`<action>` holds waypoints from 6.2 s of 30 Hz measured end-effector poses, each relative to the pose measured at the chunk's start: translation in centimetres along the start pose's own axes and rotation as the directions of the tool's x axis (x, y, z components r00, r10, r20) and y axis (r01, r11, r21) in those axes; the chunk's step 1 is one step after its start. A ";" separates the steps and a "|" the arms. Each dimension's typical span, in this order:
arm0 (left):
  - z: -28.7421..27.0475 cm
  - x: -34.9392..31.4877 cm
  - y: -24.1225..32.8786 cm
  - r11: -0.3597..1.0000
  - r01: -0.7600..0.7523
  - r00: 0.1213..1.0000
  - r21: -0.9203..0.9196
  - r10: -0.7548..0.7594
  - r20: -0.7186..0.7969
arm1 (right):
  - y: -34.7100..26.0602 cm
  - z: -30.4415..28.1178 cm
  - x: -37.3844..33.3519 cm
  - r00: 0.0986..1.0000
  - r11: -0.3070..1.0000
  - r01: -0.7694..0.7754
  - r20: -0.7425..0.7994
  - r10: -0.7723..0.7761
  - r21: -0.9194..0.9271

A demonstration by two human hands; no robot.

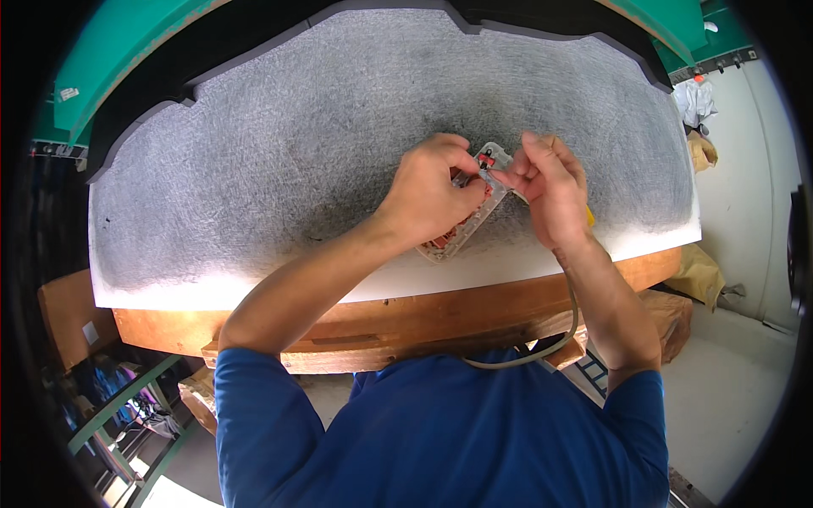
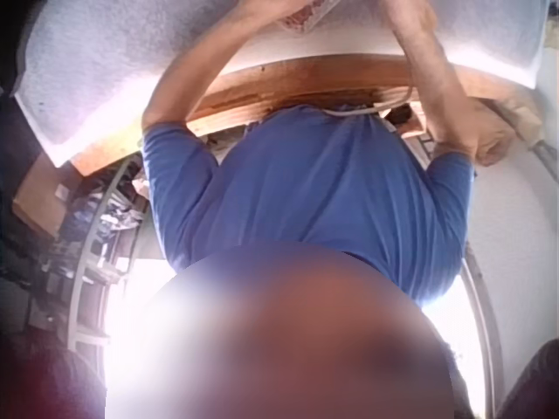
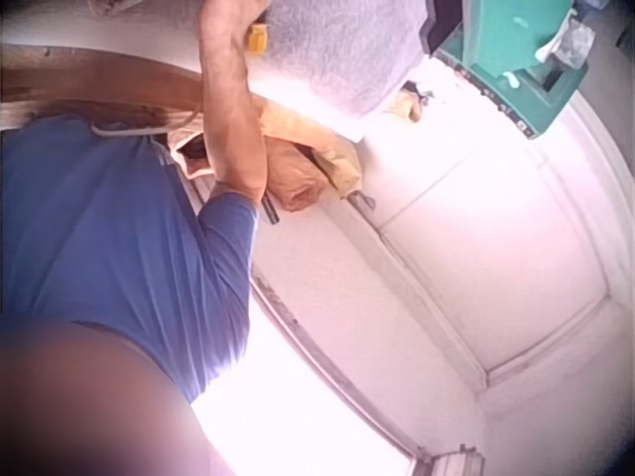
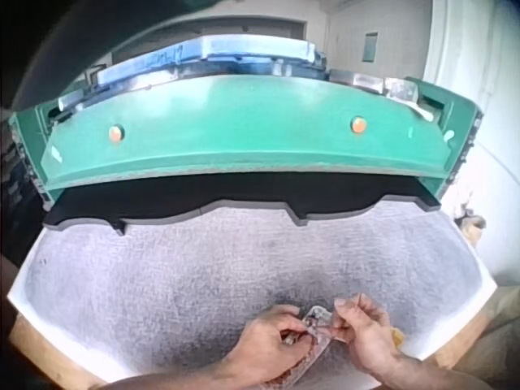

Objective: Repairing an electrical power strip by connecting and securing internal wires.

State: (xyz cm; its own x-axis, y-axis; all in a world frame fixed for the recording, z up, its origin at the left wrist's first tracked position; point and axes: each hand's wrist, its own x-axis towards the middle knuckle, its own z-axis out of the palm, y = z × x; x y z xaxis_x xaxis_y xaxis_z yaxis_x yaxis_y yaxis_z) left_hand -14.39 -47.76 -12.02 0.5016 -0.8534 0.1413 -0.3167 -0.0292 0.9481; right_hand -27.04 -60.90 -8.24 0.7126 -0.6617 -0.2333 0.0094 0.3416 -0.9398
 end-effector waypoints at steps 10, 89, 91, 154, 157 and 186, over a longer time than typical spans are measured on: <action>0.0 0.2 0.2 0.999 0.023 1.000 -0.033 -0.022 0.018 | -0.2 -0.5 0.0 0.988 1.000 -0.013 0.157 0.013 0.001; 4.0 0.6 3.4 0.609 -0.308 0.868 0.731 0.494 -0.045 | 1.4 -2.6 0.4 0.935 0.770 0.349 0.146 -0.323 -0.533; 4.0 0.5 3.6 0.629 -0.297 0.887 0.718 0.460 -0.035 | 1.5 -2.5 0.5 0.941 0.778 0.335 0.143 -0.308 -0.532; 2.0 1.7 2.2 0.984 -0.008 1.000 0.180 0.013 -0.027 | 0.3 -4.3 0.2 0.949 0.743 0.312 0.225 -0.219 -0.592; 1.9 2.3 2.8 0.969 0.135 0.989 0.205 -0.144 0.028 | 0.7 -4.5 0.4 0.955 0.760 0.291 0.217 -0.200 -0.580; 4.0 1.9 2.8 0.893 -0.096 0.984 0.440 0.152 -0.095 | 0.7 -4.3 0.4 0.964 0.793 0.266 0.172 -0.204 -0.548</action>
State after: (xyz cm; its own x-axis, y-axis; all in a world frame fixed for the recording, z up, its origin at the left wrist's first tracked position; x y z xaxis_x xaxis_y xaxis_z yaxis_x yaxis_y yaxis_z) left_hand -17.59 -51.52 -10.26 0.5219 -0.7944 0.3106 -0.6849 -0.1732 0.7078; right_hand -29.73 -63.81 -10.03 0.8056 -0.5924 0.0099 -0.1876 -0.2709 -0.9442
